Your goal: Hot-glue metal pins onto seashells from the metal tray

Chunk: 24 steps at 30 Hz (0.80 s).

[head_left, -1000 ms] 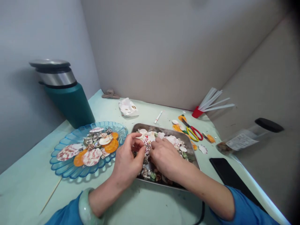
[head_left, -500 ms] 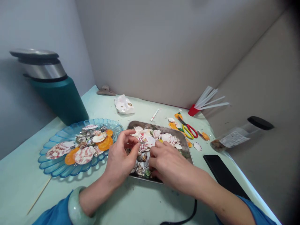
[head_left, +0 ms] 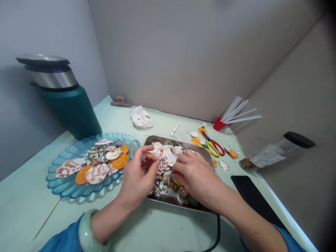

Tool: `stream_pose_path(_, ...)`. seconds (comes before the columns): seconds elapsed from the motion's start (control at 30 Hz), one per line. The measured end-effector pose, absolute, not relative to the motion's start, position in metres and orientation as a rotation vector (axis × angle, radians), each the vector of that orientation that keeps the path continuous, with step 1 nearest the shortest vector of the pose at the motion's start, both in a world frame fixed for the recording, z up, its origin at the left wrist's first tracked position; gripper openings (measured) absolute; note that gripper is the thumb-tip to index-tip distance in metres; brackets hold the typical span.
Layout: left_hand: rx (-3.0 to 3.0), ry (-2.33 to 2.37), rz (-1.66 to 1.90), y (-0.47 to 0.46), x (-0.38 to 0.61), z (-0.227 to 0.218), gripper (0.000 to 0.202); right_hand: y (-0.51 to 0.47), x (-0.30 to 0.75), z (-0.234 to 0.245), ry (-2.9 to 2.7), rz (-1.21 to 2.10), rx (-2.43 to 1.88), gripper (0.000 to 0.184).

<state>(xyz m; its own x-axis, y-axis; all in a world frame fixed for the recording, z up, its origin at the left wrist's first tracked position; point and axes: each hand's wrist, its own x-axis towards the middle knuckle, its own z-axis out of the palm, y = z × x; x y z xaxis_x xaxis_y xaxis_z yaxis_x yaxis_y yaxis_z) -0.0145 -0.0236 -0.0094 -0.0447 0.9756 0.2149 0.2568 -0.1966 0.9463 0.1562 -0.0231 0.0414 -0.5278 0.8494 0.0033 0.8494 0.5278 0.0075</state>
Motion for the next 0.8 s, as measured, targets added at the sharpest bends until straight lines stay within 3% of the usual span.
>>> stream_pose_path(0.13,1.525,1.35,1.274,-0.024,-0.015,-0.009,0.028,-0.035,0.176,0.043,2.615,0.056,1.66,0.011)
stream_pose_path(0.23,1.511,1.343,1.268,-0.023,-0.015,-0.01,0.028,-0.044,0.188,0.034,2.494,0.062,1.763,0.022)
stream_pose_path(0.47,1.437,1.308,1.255,-0.021,-0.016,-0.012,0.03,-0.053,0.208,0.016,2.498,-0.273,1.898,0.023)
stream_pose_path(0.6,1.36,1.273,1.271,-0.02,-0.016,-0.011,0.031,-0.053,0.224,0.019,2.681,-0.766,2.174,0.036)
stream_pose_path(0.73,1.272,1.225,1.272,-0.019,-0.015,-0.007,0.032,-0.055,0.224,0.012,2.602,-1.708,2.308,0.033)
stream_pose_path(0.8,1.222,1.199,1.286,-0.018,-0.014,-0.006,0.033,-0.057,0.217,0.007,2.452,-1.967,2.303,0.033)
